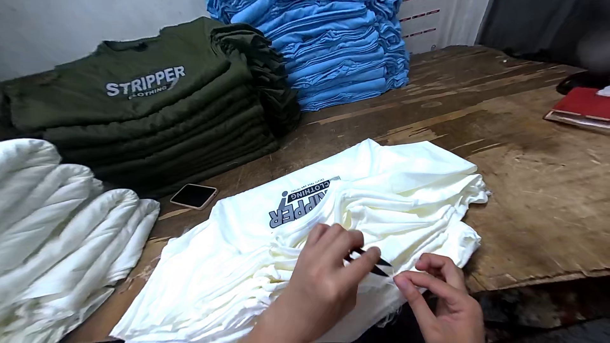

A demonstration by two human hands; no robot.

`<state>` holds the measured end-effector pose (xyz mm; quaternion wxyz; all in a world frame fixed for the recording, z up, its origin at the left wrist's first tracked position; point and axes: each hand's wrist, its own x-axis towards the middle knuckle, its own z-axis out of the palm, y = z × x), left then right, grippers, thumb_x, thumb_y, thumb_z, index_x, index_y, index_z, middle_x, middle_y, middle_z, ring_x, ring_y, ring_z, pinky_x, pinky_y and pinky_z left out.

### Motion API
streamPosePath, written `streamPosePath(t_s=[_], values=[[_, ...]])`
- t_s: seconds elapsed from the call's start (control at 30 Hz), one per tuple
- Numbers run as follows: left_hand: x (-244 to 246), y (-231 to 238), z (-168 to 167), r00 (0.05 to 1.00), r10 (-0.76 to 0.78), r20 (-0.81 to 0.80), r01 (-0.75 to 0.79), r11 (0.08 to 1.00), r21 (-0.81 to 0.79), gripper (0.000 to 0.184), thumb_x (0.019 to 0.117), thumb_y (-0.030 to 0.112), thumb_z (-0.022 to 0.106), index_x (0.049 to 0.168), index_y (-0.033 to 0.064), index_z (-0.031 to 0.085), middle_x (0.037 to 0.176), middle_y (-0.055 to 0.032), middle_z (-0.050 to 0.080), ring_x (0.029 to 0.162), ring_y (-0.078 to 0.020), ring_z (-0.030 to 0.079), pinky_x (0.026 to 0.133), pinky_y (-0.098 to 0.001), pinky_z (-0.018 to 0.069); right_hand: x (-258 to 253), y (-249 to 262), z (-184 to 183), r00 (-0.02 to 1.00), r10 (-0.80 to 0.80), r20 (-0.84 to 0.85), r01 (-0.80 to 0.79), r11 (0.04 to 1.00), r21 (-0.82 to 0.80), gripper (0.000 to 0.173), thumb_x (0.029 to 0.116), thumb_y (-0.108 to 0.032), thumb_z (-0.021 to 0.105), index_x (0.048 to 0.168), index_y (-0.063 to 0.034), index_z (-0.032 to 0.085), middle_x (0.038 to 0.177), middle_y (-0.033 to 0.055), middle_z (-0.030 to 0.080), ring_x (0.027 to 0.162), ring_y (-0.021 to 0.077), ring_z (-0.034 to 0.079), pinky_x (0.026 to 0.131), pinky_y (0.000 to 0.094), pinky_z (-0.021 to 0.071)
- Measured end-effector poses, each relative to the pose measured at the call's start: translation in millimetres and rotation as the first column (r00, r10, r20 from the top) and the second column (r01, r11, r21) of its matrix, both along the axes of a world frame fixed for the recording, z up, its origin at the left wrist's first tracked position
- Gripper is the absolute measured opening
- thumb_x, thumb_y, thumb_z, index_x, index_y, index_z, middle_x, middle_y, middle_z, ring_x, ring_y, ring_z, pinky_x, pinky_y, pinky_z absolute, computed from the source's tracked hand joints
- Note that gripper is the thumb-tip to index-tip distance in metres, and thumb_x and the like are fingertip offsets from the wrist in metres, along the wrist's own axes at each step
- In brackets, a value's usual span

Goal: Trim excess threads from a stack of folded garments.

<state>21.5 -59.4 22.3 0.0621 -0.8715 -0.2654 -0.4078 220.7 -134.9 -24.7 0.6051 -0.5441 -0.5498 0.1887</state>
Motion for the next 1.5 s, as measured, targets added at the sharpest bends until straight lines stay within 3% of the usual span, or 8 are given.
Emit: streamPosePath(t_s=[0.13,0.57,0.73,0.87,0.97,1.17,1.33,1.5], values=[[13,-12,-3,0.992,0.065,-0.113,-0.028,0.952,0.305,0.015,0.1002,0.007,0.057,0.104,0.0097,0.071,0.098,-0.0057,0.07,0.087,-0.0206,0.06,0.082,-0.0364,0.0437,-2,1,-2,0.999,-0.009,0.043,0.008,1.0,0.031,0.005,0.0869,-0.028,0.081,0.087,-0.0234,0.083,0.107,-0.0009,0.063,0.113,0.0089,0.053,0.095,0.0227,0.0448],[19,-9,-1,0.971,0.057,-0.233,0.009,0.962,0.273,0.019,0.0992,0.004,0.057,0.106,0.0101,0.074,0.1,-0.0033,0.073,0.093,-0.02,0.064,0.089,-0.0377,0.0459,-2,0,-13,0.977,-0.087,0.195,0.064,0.99,0.125,0.006,0.0875,-0.033,0.079,0.086,-0.0281,0.082,0.105,-0.0022,0.062,0.112,0.0101,0.051,0.099,0.0304,0.0391],[5,-4,1,0.994,0.107,-0.037,-0.106,0.994,0.032,0.015,0.0997,0.019,0.063,0.107,0.0196,0.076,0.099,0.0031,0.074,0.093,-0.0157,0.066,0.086,-0.0395,0.0482,12,0,2,0.883,-0.095,0.459,0.025,0.987,0.156,0.024,0.0881,-0.046,0.071,0.072,-0.0277,0.074,0.099,-0.0025,0.07,0.108,0.0169,0.057,0.098,0.0464,0.035],[1,-1,-4,0.956,0.251,0.15,-0.202,0.937,-0.284,0.015,0.0893,0.029,0.07,0.097,0.0191,0.077,0.084,0.0083,0.066,0.073,-0.0014,0.061,0.063,-0.0209,0.054,-1,21,13,0.84,-0.161,0.519,0.054,0.975,0.215,0.043,0.0867,-0.051,0.073,0.096,-0.0094,0.069,0.091,0.0077,0.067,0.084,0.0197,0.064,0.073,0.0376,0.0544],[10,-7,-11,0.944,0.303,0.126,-0.228,0.881,-0.414,0.019,0.0958,0.032,0.065,0.094,0.0193,0.079,0.082,0.0089,0.07,0.067,0.0017,0.061,0.058,-0.0172,0.053,-17,44,3,0.745,-0.188,0.64,0.116,0.981,0.153,0.029,0.0882,-0.036,0.058,0.077,-0.0101,0.068,0.071,0.0042,0.062,0.065,0.0202,0.064,0.055,0.0369,0.052],[15,-20,-30,0.968,0.249,0.018,-0.204,0.83,-0.519,0.013,0.0921,0.026,0.068,0.095,0.0177,0.078,0.083,0.0065,0.073,0.071,-0.0047,0.068,0.063,-0.0269,0.059,-11,48,11,0.918,0.178,-0.355,-0.177,0.984,0.036,0.014,0.0986,-0.004,0.061,0.095,0.002,0.074,0.081,0.006,0.074,0.07,0.0121,0.072,0.066,0.0267,0.0635],[32,-12,-28,0.96,0.178,0.218,-0.034,0.843,-0.537,0.034,0.0816,0.01,0.071,0.115,0.0114,0.076,0.096,0.0007,0.072,0.081,-0.0058,0.068,0.071,-0.0226,0.0591,-9,43,5,0.908,0.223,-0.354,-0.207,0.975,0.083,0.011,0.0968,-0.003,0.064,0.095,0.0007,0.074,0.081,0.0021,0.075,0.068,0.0085,0.072,0.064,0.0245,0.0637],[31,-16,-37,0.913,0.16,0.375,-0.029,0.943,-0.332,0.013,0.0822,0.011,0.07,0.087,0.0176,0.081,0.086,0.0057,0.073,0.078,-0.0017,0.066,0.068,-0.0175,0.0557,-1,37,-7,0.91,0.356,-0.212,-0.321,0.929,0.186,0.017,0.0904,0.002,0.072,0.107,0.0039,0.071,0.106,0.0124,0.073,0.087,0.0182,0.075,0.077,0.0319,0.0671]])
